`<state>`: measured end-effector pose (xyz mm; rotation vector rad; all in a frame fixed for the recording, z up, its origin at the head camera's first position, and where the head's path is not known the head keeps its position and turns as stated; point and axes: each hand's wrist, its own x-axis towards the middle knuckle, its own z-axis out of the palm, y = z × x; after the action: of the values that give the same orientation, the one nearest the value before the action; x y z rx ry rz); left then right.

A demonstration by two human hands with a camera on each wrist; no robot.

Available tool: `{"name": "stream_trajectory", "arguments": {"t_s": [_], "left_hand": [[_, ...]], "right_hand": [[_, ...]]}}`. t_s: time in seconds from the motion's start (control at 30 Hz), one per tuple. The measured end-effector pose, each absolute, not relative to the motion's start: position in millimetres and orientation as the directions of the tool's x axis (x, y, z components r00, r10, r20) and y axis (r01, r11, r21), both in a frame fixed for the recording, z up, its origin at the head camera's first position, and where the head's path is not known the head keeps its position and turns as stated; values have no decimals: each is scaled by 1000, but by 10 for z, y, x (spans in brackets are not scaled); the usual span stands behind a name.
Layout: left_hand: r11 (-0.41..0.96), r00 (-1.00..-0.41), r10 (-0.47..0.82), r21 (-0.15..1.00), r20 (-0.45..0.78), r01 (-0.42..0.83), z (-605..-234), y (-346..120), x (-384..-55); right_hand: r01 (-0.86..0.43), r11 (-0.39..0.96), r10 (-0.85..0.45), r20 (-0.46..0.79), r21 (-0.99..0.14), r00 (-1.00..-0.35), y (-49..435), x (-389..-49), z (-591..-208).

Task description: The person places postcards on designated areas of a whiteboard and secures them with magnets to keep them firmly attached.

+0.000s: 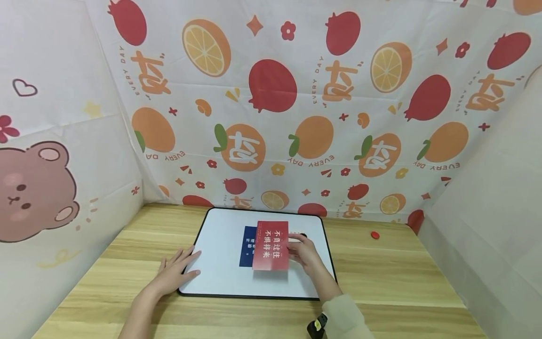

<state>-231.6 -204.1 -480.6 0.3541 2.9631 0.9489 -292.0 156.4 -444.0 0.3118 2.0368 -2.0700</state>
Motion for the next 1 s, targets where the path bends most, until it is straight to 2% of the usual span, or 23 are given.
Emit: {"name": "stream_trajectory", "arguments": {"t_s": [1.0], "left_hand": [[796, -974, 221, 568, 46, 208, -4785, -2030, -2297]], "right_hand": [[298, -9, -65, -297, -955, -953, 1227, -2954, -4454]]}}
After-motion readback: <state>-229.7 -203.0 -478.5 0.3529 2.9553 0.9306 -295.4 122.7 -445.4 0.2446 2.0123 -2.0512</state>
